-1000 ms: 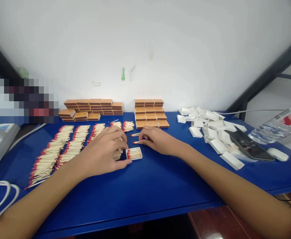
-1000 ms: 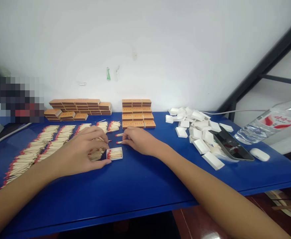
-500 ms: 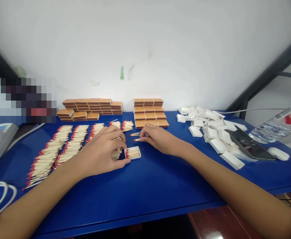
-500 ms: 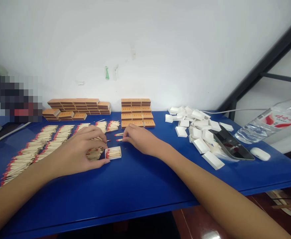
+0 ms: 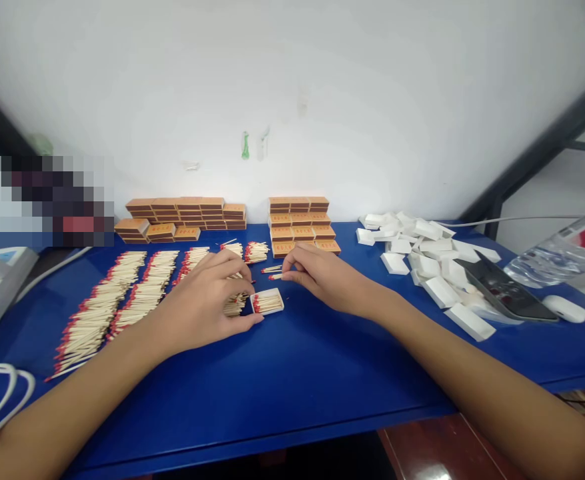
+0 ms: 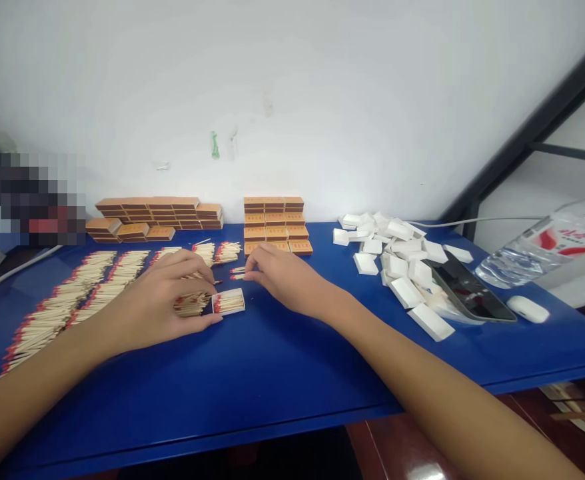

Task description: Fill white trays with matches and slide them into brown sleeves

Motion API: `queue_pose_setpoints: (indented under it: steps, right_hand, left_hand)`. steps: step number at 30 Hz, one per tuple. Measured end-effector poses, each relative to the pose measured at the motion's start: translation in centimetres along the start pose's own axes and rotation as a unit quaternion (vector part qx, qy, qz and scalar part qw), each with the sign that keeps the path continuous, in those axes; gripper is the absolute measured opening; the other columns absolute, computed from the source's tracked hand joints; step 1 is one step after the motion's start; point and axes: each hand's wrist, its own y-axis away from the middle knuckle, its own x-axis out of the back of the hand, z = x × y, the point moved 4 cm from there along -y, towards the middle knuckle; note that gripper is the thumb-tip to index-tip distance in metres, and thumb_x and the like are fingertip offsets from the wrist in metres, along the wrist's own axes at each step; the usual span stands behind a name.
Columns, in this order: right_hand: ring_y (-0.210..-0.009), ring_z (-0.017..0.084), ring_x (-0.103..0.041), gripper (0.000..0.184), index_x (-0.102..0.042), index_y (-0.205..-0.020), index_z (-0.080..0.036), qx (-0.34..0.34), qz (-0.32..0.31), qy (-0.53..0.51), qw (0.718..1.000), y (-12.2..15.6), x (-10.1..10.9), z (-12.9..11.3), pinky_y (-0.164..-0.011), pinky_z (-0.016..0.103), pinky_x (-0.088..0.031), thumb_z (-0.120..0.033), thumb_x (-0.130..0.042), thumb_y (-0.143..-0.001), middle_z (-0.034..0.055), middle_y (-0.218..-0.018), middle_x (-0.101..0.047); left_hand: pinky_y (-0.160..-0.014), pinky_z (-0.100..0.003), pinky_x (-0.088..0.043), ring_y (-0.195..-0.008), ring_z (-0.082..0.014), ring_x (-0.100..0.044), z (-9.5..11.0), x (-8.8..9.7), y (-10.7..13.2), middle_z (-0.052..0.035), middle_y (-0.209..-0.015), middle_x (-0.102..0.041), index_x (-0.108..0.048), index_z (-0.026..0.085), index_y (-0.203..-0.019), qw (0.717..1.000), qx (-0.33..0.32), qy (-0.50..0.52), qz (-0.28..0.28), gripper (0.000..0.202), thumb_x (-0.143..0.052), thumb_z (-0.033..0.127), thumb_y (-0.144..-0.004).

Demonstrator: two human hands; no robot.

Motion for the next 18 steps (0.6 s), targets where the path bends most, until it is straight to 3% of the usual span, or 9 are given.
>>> queue_pose_setpoints:
  steps: [5,18]
  right_hand:
    - [-0.090,0.020,-0.056,0.010,-0.062,-0.103,-0.020,0.012,0.014,-0.004,1.000,0.2,0.0,-0.5,-0.082,0.033,-0.043,-0.023,-0.057,-0.111,0.0074,-0.109,-0.064]
    - [-0.084,0.017,-0.057,0.011,-0.065,-0.107,-0.021,0.019,-0.039,-0.016,0.999,0.4,-1.9,-1.6,-0.075,0.031,-0.043,-0.026,-0.057,-0.112,0.0049,-0.107,-0.063]
  left_hand:
    - [-0.098,-0.046,-0.050,-0.109,-0.0284,-0.064,-0.1,-0.1,-0.2,-0.0062,-0.106,-0.074,-0.080,0.023,-0.095,1.000,0.003,-0.005,0.010,0.020,-0.083,0.043,-0.093]
    - [-0.098,-0.047,-0.051,-0.109,-0.0282,-0.062,0.2,0.1,0.1,-0.0073,-0.107,-0.073,-0.079,0.021,-0.098,1.000,-0.007,-0.020,0.019,0.022,-0.082,0.042,-0.094]
